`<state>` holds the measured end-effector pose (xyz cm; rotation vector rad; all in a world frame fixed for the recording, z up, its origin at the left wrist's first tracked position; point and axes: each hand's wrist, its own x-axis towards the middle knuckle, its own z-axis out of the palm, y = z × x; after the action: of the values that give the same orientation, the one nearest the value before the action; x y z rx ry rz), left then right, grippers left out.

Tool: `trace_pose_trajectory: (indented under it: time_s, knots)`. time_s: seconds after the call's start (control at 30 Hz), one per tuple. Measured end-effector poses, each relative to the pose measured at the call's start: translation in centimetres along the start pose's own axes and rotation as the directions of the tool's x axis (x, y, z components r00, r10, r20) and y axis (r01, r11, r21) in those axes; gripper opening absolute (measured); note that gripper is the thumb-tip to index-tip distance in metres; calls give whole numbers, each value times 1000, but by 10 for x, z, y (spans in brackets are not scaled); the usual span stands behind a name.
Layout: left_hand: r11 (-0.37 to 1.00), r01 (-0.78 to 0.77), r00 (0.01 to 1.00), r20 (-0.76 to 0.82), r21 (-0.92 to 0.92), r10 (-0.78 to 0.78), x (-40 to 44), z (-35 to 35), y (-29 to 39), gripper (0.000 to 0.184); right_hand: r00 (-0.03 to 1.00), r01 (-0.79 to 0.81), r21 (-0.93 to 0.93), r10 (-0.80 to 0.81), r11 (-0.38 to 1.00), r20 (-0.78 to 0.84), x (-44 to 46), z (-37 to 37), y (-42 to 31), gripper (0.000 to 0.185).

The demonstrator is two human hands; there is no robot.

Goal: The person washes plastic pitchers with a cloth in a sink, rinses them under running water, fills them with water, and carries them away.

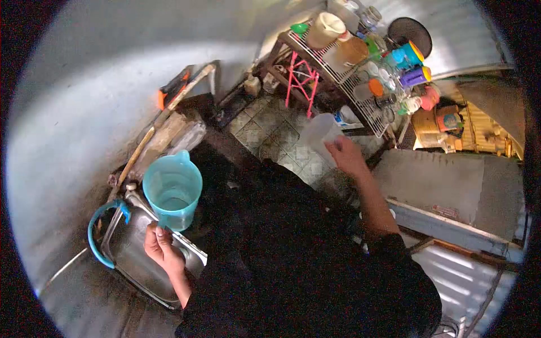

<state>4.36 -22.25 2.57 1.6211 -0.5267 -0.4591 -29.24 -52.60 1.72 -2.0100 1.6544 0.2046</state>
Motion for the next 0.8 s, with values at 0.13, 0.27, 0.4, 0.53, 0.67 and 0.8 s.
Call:
trace_pose_trajectory:
  time_s: [0.13,0.27,0.4,0.53,0.67,0.8]
  knots:
    - [984,-19,998,61,178,8,18,18,-11,33,954,5,-194,-63,981,-294,7,-45,21,38]
    - [956,-22,996,86,291,-3,36,59,-5,32,641,115,-555,-489,824,-592,60,-94,49,28]
    - [956,36,998,29,292,-46,44,110,0,30,728,32,-811,-569,585,-382,156,-147,80,19]
    - [983,43,995,-96,176,-26,49,185,-1,29,813,38,-927,-550,374,-189,258,-185,98,13]
    - [975,-4,992,-121,224,32,56,263,10,31,749,97,-965,-657,245,-91,320,-187,122,11]
    - [986,33,993,-115,163,-14,66,340,26,32,747,227,-941,-665,251,3,350,-175,157,12]
